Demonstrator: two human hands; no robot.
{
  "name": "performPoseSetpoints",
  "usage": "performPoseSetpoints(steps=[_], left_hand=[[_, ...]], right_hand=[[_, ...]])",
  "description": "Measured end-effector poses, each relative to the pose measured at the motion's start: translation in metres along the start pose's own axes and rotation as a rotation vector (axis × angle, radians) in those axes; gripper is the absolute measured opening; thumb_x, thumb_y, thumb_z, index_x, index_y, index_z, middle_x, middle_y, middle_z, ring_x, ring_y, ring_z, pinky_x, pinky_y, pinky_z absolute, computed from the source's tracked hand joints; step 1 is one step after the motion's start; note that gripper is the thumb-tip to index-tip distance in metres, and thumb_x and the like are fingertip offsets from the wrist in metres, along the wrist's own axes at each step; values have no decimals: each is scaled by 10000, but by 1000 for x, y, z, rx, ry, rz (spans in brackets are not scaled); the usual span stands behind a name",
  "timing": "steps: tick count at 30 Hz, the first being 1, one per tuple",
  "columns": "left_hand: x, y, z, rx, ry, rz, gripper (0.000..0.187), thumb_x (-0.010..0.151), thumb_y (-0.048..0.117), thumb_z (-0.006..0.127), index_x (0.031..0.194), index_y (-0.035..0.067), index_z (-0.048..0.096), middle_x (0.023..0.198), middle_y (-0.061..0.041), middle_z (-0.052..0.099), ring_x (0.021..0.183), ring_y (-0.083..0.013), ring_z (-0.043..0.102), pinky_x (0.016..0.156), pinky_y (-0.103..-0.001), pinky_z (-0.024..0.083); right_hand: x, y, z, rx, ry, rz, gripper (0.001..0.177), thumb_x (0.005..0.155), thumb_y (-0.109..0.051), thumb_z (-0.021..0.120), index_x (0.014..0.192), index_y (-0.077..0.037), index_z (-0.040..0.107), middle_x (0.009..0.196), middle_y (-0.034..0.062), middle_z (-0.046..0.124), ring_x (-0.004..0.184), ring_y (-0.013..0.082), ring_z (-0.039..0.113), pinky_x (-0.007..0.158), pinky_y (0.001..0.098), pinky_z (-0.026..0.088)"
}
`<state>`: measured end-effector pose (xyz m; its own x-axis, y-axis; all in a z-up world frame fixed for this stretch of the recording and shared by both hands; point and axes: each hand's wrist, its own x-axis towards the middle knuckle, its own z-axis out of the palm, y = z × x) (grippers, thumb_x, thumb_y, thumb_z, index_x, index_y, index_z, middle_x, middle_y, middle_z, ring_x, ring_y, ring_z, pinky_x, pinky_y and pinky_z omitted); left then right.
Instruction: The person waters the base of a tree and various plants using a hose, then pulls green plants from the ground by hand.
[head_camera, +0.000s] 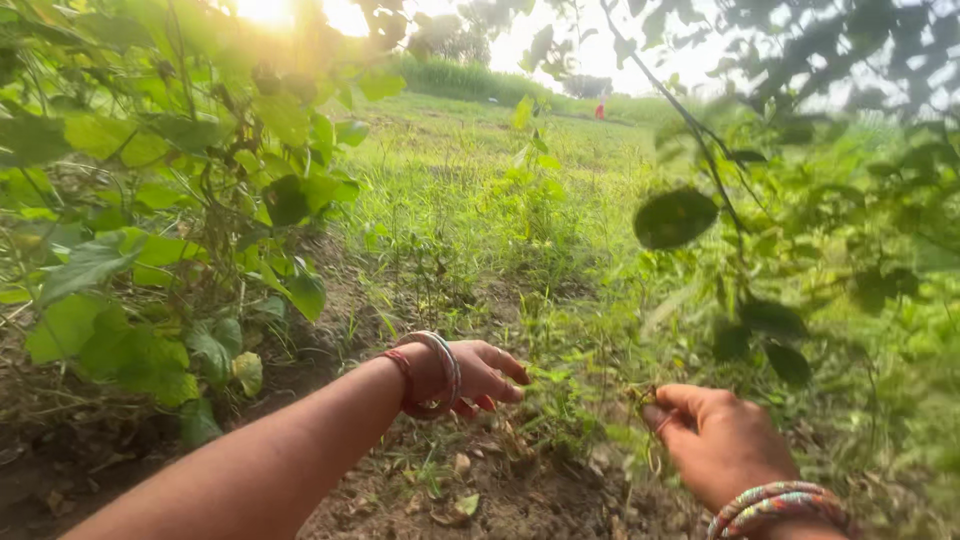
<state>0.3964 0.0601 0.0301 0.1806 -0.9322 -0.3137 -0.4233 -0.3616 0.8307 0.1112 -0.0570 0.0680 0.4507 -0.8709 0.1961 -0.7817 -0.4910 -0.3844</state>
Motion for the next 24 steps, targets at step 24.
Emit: performPoseSetpoints(steps=[24], left_hand=[[118, -81, 77, 993, -11, 20, 334, 773, 159, 776, 1106, 189, 788, 1088, -110, 778, 1024, -293, 755, 808, -458, 615]], right_hand=[[27, 10, 123, 228, -253, 48, 360, 898, -355, 666, 1250, -330, 737, 858, 9, 819, 837, 168, 775, 809, 357, 604]])
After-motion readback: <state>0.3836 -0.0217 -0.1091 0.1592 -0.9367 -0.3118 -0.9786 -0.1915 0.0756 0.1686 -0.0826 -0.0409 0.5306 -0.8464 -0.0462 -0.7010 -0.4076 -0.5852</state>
